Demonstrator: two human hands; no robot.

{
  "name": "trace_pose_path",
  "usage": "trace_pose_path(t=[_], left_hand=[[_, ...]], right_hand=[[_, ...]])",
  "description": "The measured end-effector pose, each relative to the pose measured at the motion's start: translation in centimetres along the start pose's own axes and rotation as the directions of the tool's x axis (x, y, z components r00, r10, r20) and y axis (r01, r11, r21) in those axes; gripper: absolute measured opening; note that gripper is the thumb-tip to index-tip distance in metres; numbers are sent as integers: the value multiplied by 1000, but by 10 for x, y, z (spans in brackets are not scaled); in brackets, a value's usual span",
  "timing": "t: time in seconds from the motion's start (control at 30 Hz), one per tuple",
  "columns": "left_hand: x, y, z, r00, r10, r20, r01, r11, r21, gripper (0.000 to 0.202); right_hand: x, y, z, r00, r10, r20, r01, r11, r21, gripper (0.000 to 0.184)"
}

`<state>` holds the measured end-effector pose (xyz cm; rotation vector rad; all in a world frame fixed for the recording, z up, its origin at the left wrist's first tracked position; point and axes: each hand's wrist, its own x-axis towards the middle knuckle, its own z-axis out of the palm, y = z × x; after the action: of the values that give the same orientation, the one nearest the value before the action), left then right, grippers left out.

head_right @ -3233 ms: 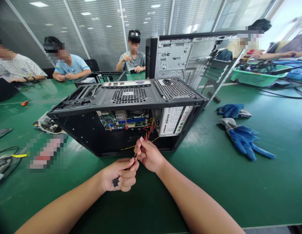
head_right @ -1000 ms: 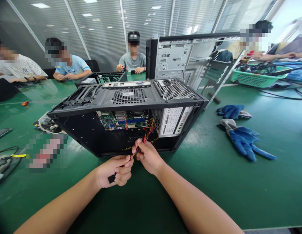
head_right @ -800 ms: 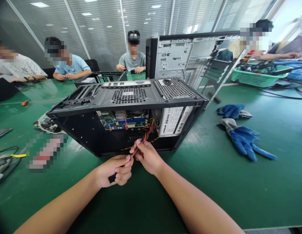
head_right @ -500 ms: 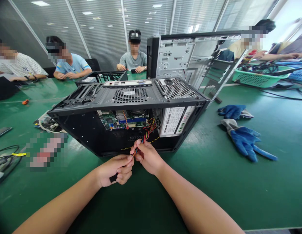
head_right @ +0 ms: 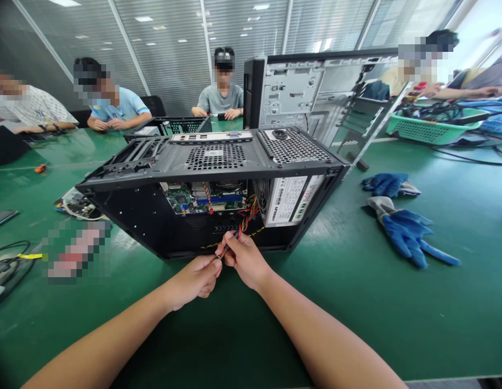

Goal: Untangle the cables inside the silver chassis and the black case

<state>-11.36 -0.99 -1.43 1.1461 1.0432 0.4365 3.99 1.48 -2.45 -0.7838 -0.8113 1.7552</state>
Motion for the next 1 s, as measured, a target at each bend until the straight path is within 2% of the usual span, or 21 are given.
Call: trace_pose_path(t=[0.1, 0.2, 0.27, 0.33, 0.5, 0.73, 0.87, 1.0], left_hand=[[-1, 2, 0, 987, 134, -87, -105, 953, 283, 36], [-3, 8, 0, 942, 317, -107, -212, 812, 544, 27], [-5, 11, 1, 911, 401, -91, -257, 728, 636, 22], [-5, 12, 1, 901, 426, -84, -267, 696, 667, 21], [-5, 11, -1, 932, 352, -88, -225, 751, 620, 29], [-6, 14, -1, 947, 306, -95, -201, 797, 569, 29], [-3, 7, -3, 968, 240, -78, -184, 882, 435, 34], [-1, 0, -3, 992, 119, -47, -107, 972, 208, 38]], right_hand=[[-1, -1, 1, 1000, -12, 1, 12, 1000, 1, 31], [-2, -3, 3, 1000, -15, 4, 15, 1000, 9, 32], [-2, -3, 3, 1000, -18, 3, 18, 1000, 13, 31], [-2, -3, 4, 1000, -20, 3, 20, 1000, 15, 31], [-2, -2, 2, 999, -7, 46, 5, 999, 46, 31], [-2, -4, 3, 999, 8, 50, -11, 998, 65, 31], [-2, -4, 3, 998, 20, 63, -26, 996, 82, 32], [-2, -4, 1, 997, 24, 68, -30, 995, 95, 31]])
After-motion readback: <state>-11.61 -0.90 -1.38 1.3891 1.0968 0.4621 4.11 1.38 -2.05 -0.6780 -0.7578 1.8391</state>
